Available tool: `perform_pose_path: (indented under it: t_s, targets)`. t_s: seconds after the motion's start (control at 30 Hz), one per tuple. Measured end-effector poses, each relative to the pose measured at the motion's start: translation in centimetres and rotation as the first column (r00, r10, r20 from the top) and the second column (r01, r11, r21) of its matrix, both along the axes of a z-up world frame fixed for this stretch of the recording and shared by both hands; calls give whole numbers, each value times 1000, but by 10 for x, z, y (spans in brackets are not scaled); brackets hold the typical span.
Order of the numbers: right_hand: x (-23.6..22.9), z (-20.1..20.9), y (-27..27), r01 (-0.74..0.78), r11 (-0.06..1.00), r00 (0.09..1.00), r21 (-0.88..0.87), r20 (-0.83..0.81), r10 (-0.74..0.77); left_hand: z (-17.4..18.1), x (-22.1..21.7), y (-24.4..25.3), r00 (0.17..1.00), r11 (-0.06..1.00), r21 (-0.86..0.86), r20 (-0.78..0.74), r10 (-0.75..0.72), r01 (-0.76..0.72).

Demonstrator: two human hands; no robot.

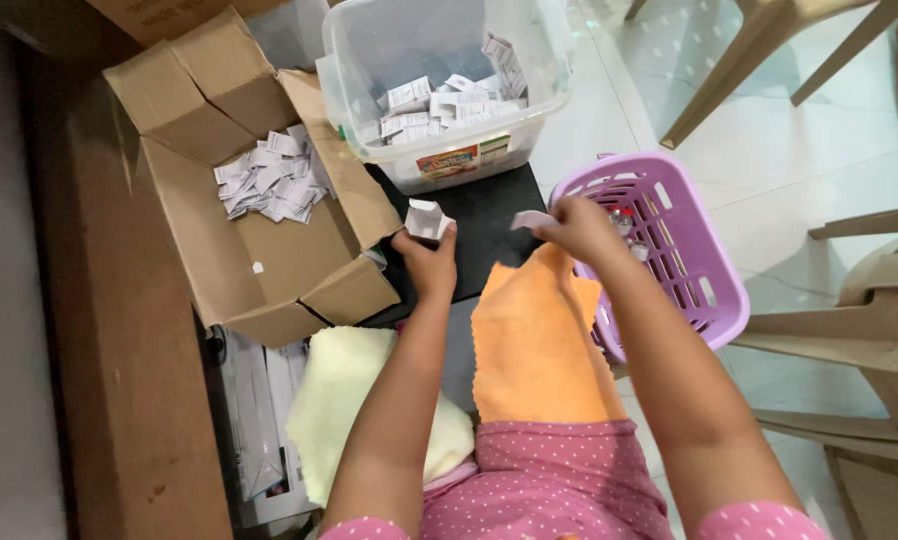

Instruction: The person sits on the floor and repeatedly picks small white boxes from a plastic bin, opens them, removes a small vial with a red cap, and places the vial into a purple basket. The empty box is then placed into a cardboard box. The process is repeated for multiple units.

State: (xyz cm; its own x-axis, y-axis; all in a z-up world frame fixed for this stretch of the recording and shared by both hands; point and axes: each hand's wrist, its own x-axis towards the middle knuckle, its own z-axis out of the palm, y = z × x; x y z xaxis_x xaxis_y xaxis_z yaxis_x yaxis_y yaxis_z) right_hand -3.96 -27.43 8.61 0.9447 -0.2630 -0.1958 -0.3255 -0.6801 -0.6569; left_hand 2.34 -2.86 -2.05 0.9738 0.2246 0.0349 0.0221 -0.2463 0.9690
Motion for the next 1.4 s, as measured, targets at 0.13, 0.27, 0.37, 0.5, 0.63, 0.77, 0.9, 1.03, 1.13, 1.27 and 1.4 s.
perform_pose_path:
  t_s: [0.13,0.27,0.37,0.5,0.63,0.77,0.9,1.03,1.13,1.27,1.4]
  targets:
    - [-48,37,-17,205,930,977,306,0,-215,12,6,-15,999,996,86,-28,31,-28]
    - [-69,40,-7,303,842,938,445,16,-347,35,-9,-19,998,978,200,-4,67,-64]
    - [-71,29,3,224,876,927,427,186,-327,54,-49,-19,998,980,193,0,56,-55]
    - [-83,15,30,154,875,855,459,382,-351,79,-121,-29,983,982,-83,84,-162,169]
    - [-114,17,63,43,831,910,555,321,-262,107,-145,-46,895,749,-526,54,-443,402]
    - [-140,-7,30,9,649,913,761,259,-315,116,-145,-65,863,743,-544,-66,-501,390]
    - [-143,-75,-65,234,603,811,763,189,-553,108,-136,-89,831,729,-541,-93,-548,420]
    - [-148,-156,-148,481,846,877,231,-119,-466,101,-136,-103,789,695,-503,-43,-613,514]
    - [-136,-217,-168,389,920,861,-33,-341,-377,101,-135,-96,757,693,-401,2,-653,599]
    - [-121,-280,-160,320,931,785,-178,-500,-366,105,-128,-95,790,721,-404,4,-614,562]
    - [-109,-332,-140,279,924,686,-261,-620,-382,106,-127,-96,823,717,-488,4,-569,498]
